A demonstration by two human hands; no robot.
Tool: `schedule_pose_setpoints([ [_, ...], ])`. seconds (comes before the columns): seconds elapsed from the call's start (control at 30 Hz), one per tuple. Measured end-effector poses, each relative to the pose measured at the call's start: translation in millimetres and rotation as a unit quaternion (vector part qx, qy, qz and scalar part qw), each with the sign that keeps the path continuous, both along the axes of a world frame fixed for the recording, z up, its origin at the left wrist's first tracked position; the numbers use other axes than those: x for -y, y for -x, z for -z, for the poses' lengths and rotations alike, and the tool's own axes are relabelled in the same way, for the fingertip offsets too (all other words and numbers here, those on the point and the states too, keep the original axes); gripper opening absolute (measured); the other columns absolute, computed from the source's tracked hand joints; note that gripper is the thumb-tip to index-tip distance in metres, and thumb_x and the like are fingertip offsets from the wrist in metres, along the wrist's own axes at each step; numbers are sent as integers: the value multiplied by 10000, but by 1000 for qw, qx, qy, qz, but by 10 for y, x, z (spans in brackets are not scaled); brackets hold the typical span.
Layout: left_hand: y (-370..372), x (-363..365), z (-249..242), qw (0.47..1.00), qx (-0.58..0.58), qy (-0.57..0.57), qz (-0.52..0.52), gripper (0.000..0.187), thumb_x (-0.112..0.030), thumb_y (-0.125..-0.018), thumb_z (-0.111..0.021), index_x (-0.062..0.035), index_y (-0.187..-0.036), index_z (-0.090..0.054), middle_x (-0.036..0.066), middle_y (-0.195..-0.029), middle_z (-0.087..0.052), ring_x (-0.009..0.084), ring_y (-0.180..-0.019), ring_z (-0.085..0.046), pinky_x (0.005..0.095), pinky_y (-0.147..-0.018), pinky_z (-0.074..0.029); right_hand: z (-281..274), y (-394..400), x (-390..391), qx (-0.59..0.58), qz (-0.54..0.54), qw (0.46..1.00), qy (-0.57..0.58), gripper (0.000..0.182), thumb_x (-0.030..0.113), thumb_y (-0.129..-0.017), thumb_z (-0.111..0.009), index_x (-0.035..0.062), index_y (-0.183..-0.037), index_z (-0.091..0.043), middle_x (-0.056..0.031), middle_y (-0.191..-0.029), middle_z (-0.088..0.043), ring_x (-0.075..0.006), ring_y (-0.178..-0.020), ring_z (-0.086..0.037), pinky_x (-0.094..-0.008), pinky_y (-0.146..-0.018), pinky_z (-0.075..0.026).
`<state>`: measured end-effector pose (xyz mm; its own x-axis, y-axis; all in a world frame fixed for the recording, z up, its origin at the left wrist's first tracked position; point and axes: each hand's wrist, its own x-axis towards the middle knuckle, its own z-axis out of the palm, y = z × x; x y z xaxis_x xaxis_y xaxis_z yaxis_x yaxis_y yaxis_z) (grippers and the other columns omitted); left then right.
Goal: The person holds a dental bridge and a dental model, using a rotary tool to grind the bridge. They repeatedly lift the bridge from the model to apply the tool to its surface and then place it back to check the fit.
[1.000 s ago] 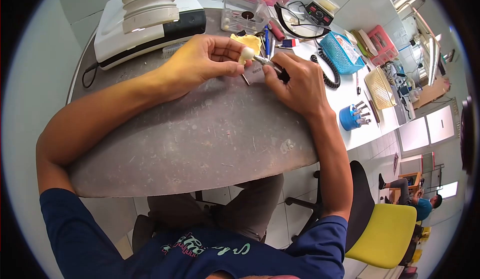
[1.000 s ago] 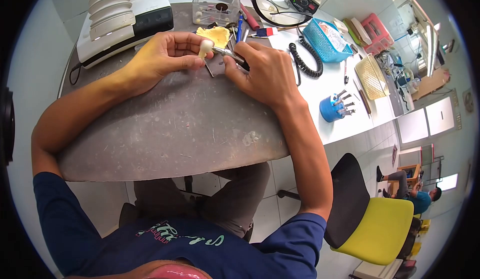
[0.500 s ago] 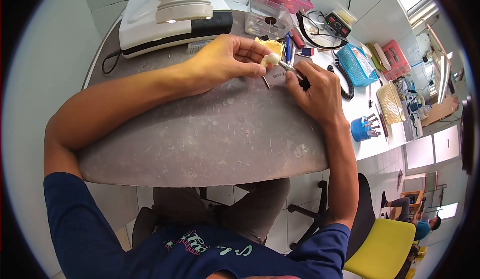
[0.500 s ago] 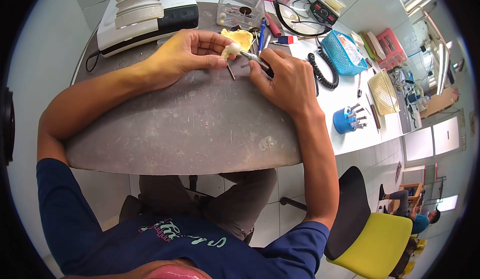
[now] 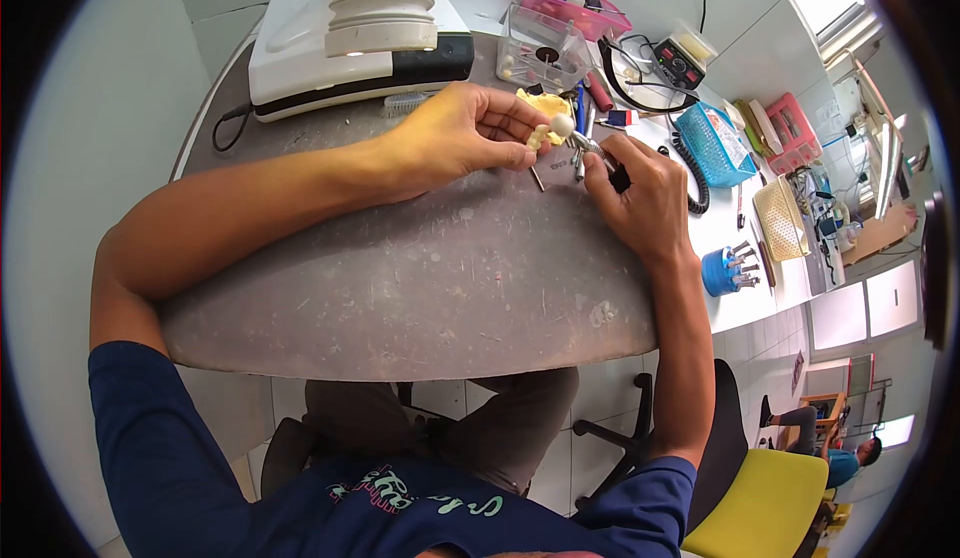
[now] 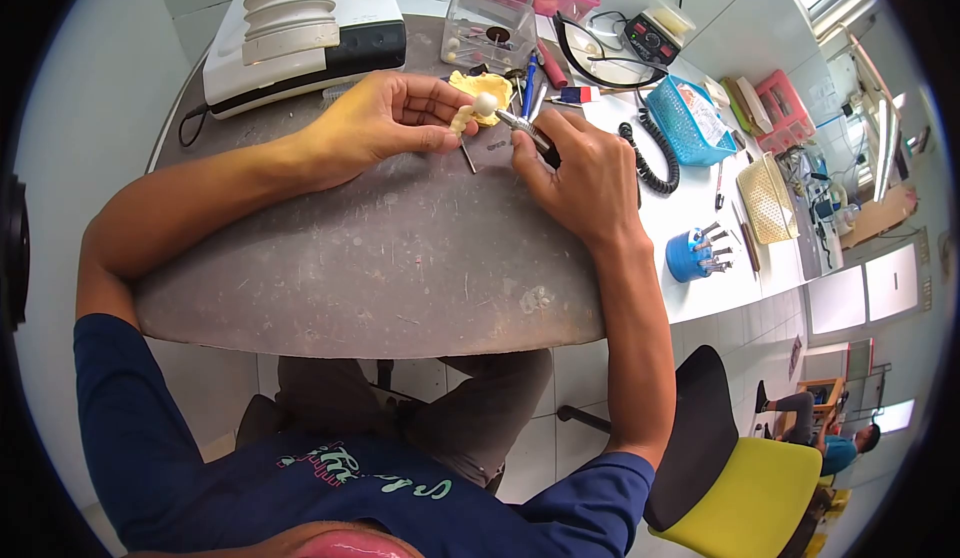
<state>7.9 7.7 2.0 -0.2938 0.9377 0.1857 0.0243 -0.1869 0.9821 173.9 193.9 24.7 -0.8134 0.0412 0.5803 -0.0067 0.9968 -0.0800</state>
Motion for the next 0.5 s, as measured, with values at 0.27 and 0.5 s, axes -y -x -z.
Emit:
schedule_pose_setpoints([
  [0.27, -2, -29, 31, 999, -51, 4, -18, 359, 15, -881, -709, 62, -1228, -628, 110, -1109, -718, 142, -1007, -686, 272, -941, -542, 18, 25, 39, 4, -22, 1000, -3, 243, 277, -867, -694, 35, -856, -673, -126, -779, -692, -307, -603, -672, -402, -566, -526],
  [0.5, -13, -12, -10, 998, -53, 22, -19, 360, 8, -875, -716, 53, -1223, -636, 107, -1098, -724, 135, -1001, -684, 275, -931, -541, -6, 16, 46, 8, -19, 1000, -10, 239, 276, -866, -693, 39, -846, -665, -122, -772, -686, -303, -590, -666, -406, -561, -524],
])
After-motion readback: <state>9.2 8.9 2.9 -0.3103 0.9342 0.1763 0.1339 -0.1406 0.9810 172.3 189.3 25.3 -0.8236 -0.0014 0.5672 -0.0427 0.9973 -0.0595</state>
